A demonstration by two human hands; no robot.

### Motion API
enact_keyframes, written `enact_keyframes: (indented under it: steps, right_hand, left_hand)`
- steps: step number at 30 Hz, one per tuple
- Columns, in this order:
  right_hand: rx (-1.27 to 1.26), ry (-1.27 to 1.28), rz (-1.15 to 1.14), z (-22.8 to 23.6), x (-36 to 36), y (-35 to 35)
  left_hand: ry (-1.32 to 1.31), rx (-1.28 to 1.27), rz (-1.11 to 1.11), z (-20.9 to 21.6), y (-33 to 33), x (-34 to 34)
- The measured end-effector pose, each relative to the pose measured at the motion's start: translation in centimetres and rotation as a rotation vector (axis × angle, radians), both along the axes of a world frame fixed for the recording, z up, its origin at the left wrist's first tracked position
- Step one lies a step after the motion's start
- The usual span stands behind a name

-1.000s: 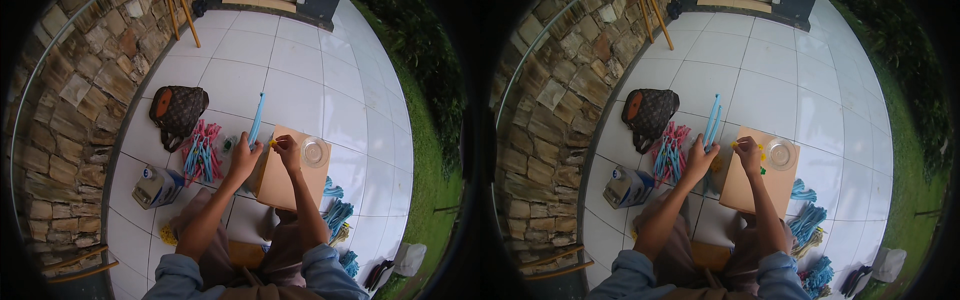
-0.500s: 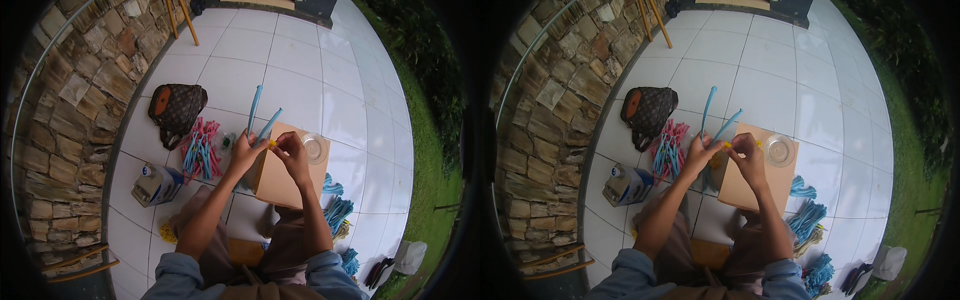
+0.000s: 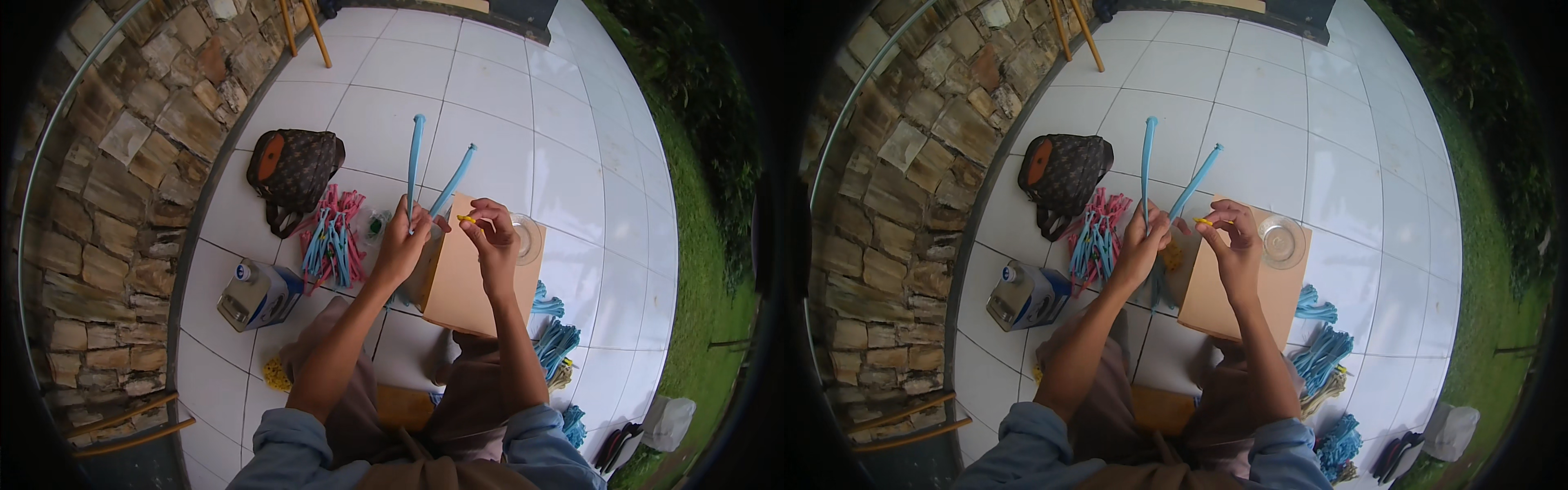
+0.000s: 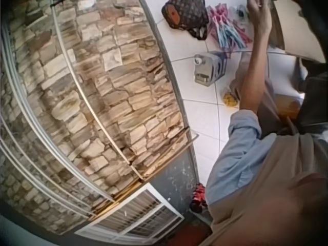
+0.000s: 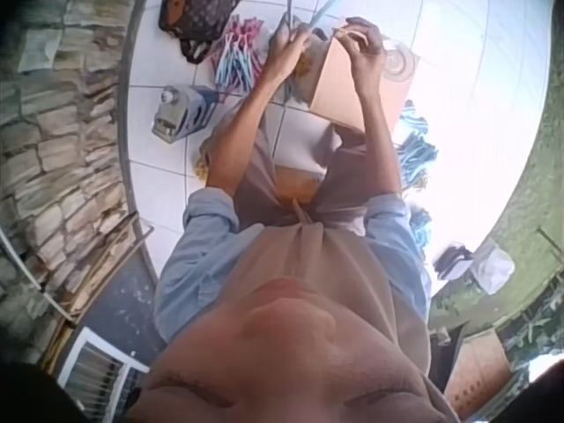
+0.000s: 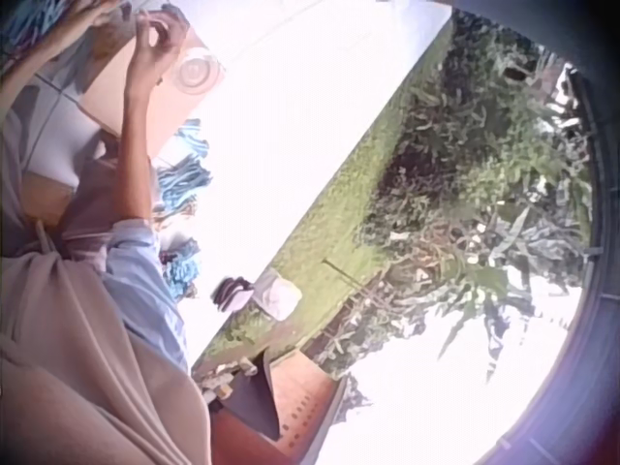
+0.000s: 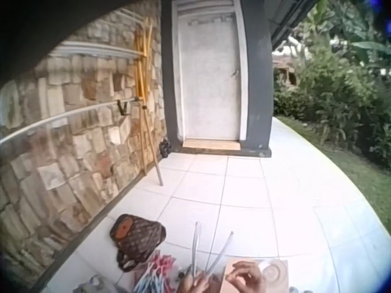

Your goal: The person attaches small green and yellow plastic flowers to long blue flexible stems and then places the completed pieces into a container.

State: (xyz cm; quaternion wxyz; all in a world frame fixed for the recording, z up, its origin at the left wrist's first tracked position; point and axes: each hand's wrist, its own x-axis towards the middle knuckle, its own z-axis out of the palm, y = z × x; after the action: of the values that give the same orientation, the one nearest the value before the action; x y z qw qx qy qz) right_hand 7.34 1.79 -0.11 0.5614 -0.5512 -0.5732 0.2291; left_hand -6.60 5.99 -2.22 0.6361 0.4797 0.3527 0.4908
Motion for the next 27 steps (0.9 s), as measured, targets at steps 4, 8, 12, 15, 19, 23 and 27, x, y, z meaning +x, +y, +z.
enact_keyframes:
  steps: [4,8,12,15,19,23,27]
  right_hand:
    - [-0.196,0.851,0.246,0.4,-0.8,0.3]
    - [-0.219,0.863,0.200,0.5,-0.9,0.8]
    - [-0.196,0.870,0.129,0.4,-1.0,0.9]
    - [-0.147,0.817,0.067,0.2,-1.4,1.1]
    - [-0.168,0.688,0.010,0.0,-0.8,0.9]
    - [-0.186,0.654,0.057,0.6,-1.4,0.8]
    - [-0.197,0.669,0.055,0.9,-1.8,0.8]
  left_hand:
    - [0.310,0.298,0.055,0.2,-0.3,-0.4]
    - [0.434,0.371,0.021,1.2,-0.9,-0.2]
    - [0.338,0.244,0.037,1.4,-1.1,0.2]
    - [0.303,0.131,0.043,0.5,-0.9,0.2]
    - [0.054,-0.089,0.039,0.5,-0.6,0.0]
    - [-0.133,-0.222,-0.039,0.3,-0.5,-0.3]
    - [-0.161,-0.251,0.030,1.0,-0.8,-0.1]
